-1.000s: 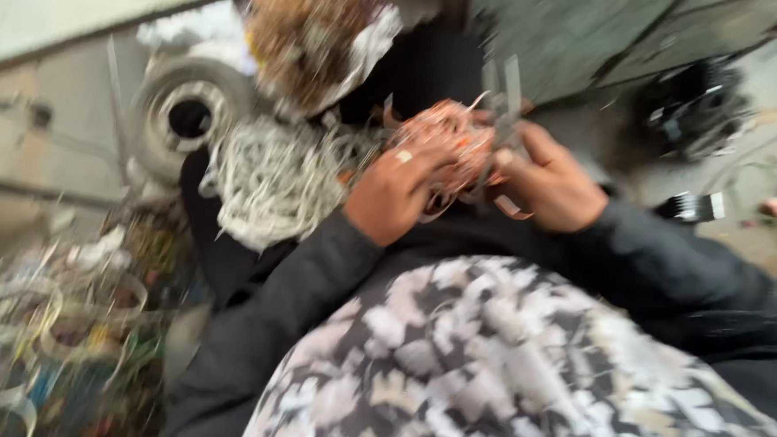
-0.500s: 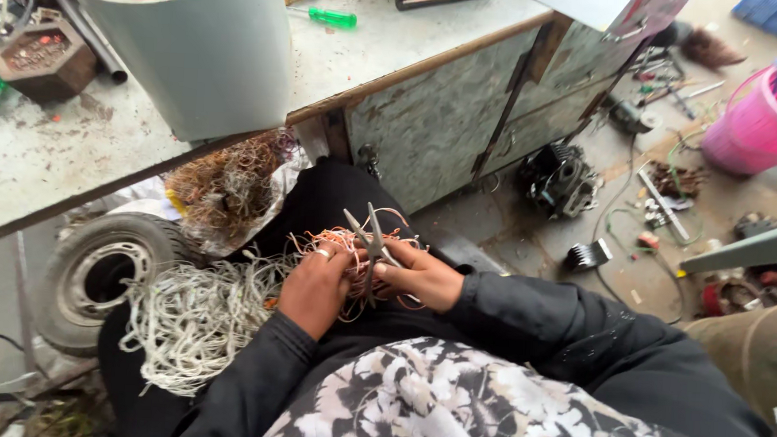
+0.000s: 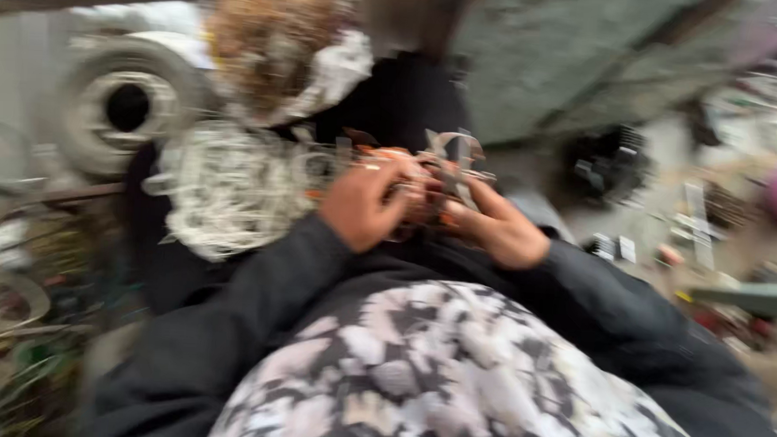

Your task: The person sits on the floor and uses pliers to strip the insulation off orange and white electrical wires. They repeatedly cut the wire sheathing and pull it away to expose the copper strands, accumulating a pile of stripped wire on their lap.

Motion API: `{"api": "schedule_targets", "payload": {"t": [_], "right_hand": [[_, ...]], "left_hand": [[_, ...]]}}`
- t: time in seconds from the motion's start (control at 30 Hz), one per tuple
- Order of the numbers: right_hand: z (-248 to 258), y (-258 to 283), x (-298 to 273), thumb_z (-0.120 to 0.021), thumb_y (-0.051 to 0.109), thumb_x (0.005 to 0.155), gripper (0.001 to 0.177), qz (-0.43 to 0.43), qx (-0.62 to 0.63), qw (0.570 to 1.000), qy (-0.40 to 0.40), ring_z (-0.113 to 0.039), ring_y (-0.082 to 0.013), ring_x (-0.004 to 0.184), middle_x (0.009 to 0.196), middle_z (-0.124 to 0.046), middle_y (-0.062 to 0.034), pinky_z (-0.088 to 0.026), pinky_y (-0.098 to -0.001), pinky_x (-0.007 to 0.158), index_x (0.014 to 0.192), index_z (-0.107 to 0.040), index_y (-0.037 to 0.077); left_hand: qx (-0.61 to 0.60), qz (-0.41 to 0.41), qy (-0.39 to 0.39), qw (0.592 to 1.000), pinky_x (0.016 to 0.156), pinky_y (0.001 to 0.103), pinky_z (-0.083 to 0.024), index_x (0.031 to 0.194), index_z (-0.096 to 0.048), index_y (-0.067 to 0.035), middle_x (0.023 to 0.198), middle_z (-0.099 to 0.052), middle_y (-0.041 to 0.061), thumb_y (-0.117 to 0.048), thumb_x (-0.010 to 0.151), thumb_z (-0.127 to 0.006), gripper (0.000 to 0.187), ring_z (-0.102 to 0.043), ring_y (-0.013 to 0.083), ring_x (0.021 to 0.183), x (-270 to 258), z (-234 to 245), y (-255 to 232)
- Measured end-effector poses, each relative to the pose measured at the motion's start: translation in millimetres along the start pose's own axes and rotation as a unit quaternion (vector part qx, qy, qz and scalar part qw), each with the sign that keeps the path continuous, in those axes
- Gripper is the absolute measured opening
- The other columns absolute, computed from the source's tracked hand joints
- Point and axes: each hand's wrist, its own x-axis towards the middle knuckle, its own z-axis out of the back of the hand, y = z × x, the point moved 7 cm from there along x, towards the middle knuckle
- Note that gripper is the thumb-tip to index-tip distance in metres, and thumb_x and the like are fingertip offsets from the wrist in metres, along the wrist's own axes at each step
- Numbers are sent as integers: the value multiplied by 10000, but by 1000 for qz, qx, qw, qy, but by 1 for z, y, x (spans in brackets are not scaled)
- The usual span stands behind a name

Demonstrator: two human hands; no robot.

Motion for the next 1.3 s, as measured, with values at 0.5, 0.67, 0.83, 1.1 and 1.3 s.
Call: {"api": "schedule_targets", "payload": {"t": [0.5, 0.67, 0.83, 1.1, 1.3], "right_hand": [[-7, 19, -7, -435, 121, 1055, 529, 89, -13, 996, 26, -502, -212, 1395, 1494, -540, -111, -448, -388, 1105, 1571, -333, 59], [-14, 29, -8, -425, 134, 1064, 518, 124, 20, 992, 30, -487, -229, 1426, 1504, -534, -129, -439, -427, 1126, 1564, -335, 35], [-12, 22, -4, -425, 131, 1062, 529, 101, 28, 994, 38, -525, -253, 1369, 1482, -537, -146, -431, -442, 1150, 1574, -321, 48], [-13, 17, -2, -417, 141, 1073, 506, 80, -5, 996, 40, -521, -234, 1379, 1475, -548, -150, -435, -419, 1151, 1562, -353, 26], [-12, 24, -7, -400, 142, 1072, 517, 95, 30, 995, 24, -524, -234, 1378, 1482, -543, -151, -427, -411, 1140, 1573, -323, 39]], "left_hand": [[-184, 163, 42, 968, 795, 269, -556, 1141, -704, -39, 1009, -753, 68, -182, 986, -667, 215, -686, 105, 893, -3, -18, 31], [-337, 171, 24, 926, 888, 241, -552, 1205, -670, 0, 1090, -736, 38, -166, 1043, -604, 240, -676, 79, 1000, -2, -22, 33], [-359, 202, -17, 911, 780, 227, -553, 1164, -629, 25, 988, -733, 77, -150, 1016, -674, 234, -672, 75, 883, -5, -21, 44], [-228, 175, -48, 957, 655, 256, -496, 1030, -595, -31, 917, -661, 53, -184, 996, -752, 222, -597, 92, 766, -3, -8, 36], [131, -75, -121, 981, 844, 394, -499, 1015, -746, -112, 1017, -665, 71, -189, 897, -764, 142, -618, 292, 918, 5, 32, -41]]}}
